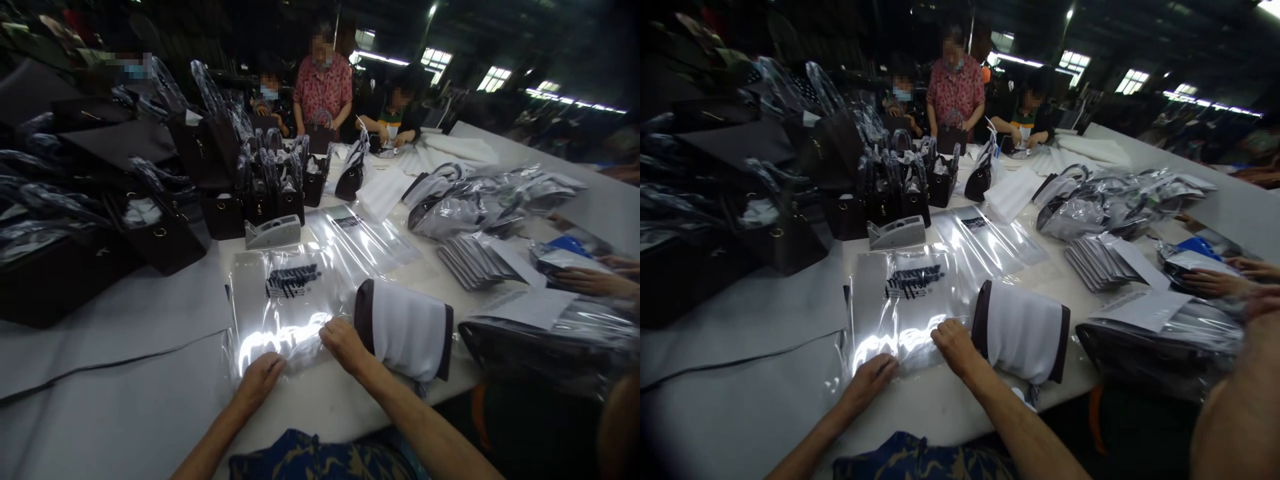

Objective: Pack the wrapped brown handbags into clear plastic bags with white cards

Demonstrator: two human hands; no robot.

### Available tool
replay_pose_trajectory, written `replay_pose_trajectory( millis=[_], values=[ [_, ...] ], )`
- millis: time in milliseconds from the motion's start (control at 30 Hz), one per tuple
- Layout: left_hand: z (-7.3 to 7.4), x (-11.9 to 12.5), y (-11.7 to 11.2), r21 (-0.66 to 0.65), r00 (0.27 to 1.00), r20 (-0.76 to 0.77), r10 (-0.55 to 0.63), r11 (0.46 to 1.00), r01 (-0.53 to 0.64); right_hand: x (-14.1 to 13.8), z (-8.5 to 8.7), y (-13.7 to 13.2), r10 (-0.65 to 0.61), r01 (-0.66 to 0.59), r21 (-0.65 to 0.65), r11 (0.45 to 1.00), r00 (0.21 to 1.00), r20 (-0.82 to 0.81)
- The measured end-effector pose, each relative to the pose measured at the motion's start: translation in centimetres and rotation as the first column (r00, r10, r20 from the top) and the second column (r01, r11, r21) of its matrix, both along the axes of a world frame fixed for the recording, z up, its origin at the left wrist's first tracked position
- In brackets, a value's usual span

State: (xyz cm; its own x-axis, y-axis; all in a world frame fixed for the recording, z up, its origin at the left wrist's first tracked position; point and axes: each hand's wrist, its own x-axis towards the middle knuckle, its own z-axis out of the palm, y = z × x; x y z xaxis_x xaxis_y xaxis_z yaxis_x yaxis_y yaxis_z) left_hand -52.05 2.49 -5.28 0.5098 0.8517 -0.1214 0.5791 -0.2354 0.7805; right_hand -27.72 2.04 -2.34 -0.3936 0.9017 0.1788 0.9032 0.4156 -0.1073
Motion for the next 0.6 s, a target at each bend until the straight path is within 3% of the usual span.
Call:
replay_pose_trajectory(
  millis=[100,167,267,433,533,600],
  values=[
    [0.7,0.1,-0.1,-0.034,0.999,0.032,0.033,0.999,-0.032,-0.3,1.7,-0.5,0.061,-0.062,0.032,0.998,0.998,0.028],
    [0.8,0.4,0.0,-0.047,0.995,0.044,0.088,0.995,-0.086,-1.3,2.1,-1.5,0.191,-0.191,0.05,0.98,0.981,0.019],
    [0.9,0.9,0.3,-0.061,0.984,0.078,0.161,0.986,-0.156,-3.7,0.9,-2.7,0.312,-0.312,-0.026,0.95,0.95,-0.009],
    [2.9,1.7,1.1,0.008,0.927,0.137,0.349,0.935,-0.353,-5.5,-2.8,-4.3,0.139,-0.144,-0.153,0.978,0.989,-0.042],
    [5.4,2.1,1.7,0.105,0.875,0.193,0.445,0.877,-0.469,-5.1,-2.5,-5.4,0.064,-0.09,-0.209,0.974,0.99,-0.127],
    [6.8,2.6,1.9,0.242,0.908,0.212,0.362,0.881,-0.408,-5.0,-1.5,-5.2,-0.016,-0.032,-0.234,0.972,0.979,-0.202]
  ],
)
